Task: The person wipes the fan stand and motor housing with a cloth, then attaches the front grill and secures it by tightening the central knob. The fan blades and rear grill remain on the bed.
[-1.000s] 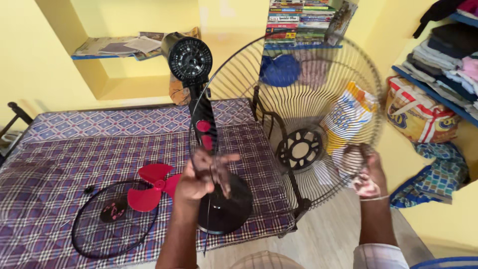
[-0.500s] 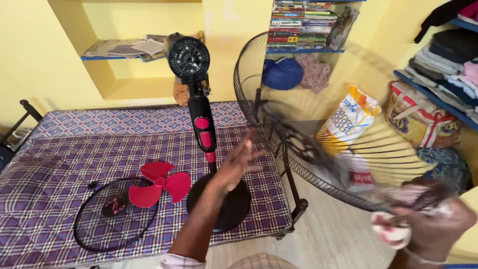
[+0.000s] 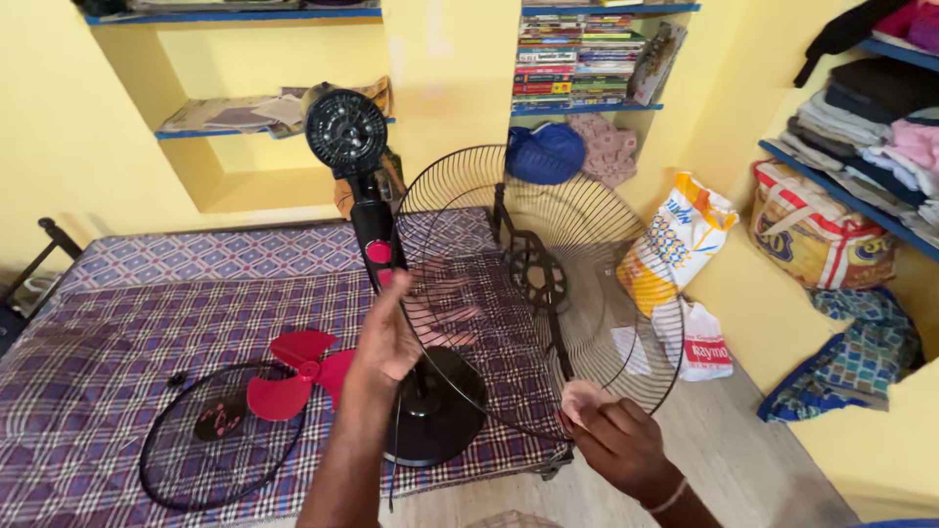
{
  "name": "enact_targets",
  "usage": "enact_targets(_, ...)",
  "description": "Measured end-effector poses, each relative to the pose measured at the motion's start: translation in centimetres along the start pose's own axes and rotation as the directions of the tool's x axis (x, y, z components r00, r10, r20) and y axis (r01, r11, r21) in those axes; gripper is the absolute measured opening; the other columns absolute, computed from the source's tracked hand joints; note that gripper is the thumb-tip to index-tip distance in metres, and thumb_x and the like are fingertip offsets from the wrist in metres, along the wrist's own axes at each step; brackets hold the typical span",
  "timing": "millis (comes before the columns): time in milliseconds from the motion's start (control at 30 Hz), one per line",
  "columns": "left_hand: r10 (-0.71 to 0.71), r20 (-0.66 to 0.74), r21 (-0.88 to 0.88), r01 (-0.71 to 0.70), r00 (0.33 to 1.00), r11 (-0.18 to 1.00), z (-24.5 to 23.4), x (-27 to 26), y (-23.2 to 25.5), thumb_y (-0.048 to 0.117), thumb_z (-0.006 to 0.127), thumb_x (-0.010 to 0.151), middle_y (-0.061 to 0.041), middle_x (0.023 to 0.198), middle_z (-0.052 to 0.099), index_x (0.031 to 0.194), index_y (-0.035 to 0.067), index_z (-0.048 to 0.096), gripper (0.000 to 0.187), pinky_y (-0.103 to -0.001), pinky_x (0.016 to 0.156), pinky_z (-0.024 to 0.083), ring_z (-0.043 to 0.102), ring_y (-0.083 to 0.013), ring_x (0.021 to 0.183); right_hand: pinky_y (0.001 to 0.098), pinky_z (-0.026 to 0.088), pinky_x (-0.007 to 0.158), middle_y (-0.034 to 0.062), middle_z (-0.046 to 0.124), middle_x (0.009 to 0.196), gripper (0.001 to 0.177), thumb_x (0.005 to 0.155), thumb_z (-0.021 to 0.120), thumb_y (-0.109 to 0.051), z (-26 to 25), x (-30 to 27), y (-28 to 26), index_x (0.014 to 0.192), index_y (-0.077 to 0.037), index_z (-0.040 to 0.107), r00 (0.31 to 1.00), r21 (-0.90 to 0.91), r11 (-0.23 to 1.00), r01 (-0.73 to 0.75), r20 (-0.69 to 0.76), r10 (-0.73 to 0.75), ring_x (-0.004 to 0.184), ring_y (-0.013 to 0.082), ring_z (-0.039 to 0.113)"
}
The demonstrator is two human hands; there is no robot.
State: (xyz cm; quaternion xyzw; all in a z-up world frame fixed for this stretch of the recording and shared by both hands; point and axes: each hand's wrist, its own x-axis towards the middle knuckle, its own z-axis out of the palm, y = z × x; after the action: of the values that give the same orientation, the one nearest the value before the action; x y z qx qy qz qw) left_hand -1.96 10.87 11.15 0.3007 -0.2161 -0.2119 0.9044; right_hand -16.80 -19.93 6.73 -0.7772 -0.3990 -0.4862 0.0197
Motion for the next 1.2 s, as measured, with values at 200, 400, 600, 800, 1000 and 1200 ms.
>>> enact_targets(200,0.191,-0.217,0.329,-0.112,0.957,0.938,-1.0,-1.6,0.0,-0.021,0.042,0.063,-0.027,0.145,0.053,0.15,0.01,0.036,0.093,-0.061,0.082,0.059,0.066,-0.051,0.109,0.04,0.056,0.076,0.0133,0.069,0.109,0.013,0.085,0.068,-0.018,3.2,-3.1,1.7,0.094,-0.01,0.07,0.983,-0.077,0.988,0.133,0.137,-0.121,0.086,0.0252,0.067)
enact_targets(400,0.376,-0.317,0.145,-0.347,0.871,0.927,-2.3,-2.3,-1.7,-0.023,0.036,0.052,-0.026,0.143,0.053,0.143,0.007,0.04,0.096,-0.065,0.085,0.061,0.067,-0.0532,0.11,0.0415,0.055,0.072,0.0112,0.07,0.11,0.017,0.087,0.069,-0.028,5.0,-2.7,4.6,0.098,-0.016,0.075,0.986,-0.094,0.987,0.128,0.122,-0.116,0.083,0.0282,0.066)
enact_targets(600,0.553,-0.414,0.179,-0.531,0.723,0.828,-2.0,-3.7,-0.9,-0.022,0.036,0.055,-0.029,0.142,0.054,0.143,0.006,0.044,0.093,-0.066,0.084,0.059,0.064,-0.0561,0.106,0.0408,0.051,0.07,0.0056,0.061,0.103,0.053,0.079,0.07,-0.056,5.8,-3.1,6.6,0.108,-0.013,0.074,0.99,-0.099,0.986,-0.131,-0.06,0.126,0.083,0.0274,0.061)
enact_targets(800,0.663,-0.457,0.171,-0.673,0.593,0.72,-3.0,-3.7,-0.2,-0.021,0.038,0.059,-0.03,0.145,0.051,0.147,0.004,0.041,0.091,-0.063,0.091,0.06,0.064,-0.0562,0.113,0.0376,0.05,0.09,0.0087,0.054,0.118,0.053,0.107,0.074,-0.019,8.6,1.1,8.9,0.14,0.005,0.039,0.613,0.518,0.661,-0.542,-0.294,0.733,0.107,0.016,0.055)
enact_targets(1000,0.715,-0.484,0.228,-0.716,0.505,0.66,-4.9,-4.2,1.3,-0.02,0.037,0.058,-0.03,0.146,0.049,0.148,0.003,0.04,0.093,-0.066,0.093,0.057,0.062,-0.0572,0.114,0.0291,0.044,0.059,0.002,0.057,0.107,0.04,0.099,0.07,-0.02,12.4,6.0,12.5,0.132,-0.004,0.054,0.267,0.859,0.068,-0.507,0.081,0.96,0.086,0.0094,0.055)
enact_targets(1200,0.731,-0.502,0.236,-0.74,0.462,0.63,-6.8,-4.2,3.0,-0.02,0.037,0.057,-0.026,0.15,0.045,0.15,0.007,0.037,0.097,-0.066,0.095,0.056,0.061,-0.0564,0.117,0.0262,0.052,0.091,0.0045,0.064,0.124,0.031,0.112,0.064,-0.021,16.4,8.2,14.5,0.135,-0.001,0.059,0.532,0.776,0.39,-0.496,-0.084,0.843,0.103,0.0108,0.059)
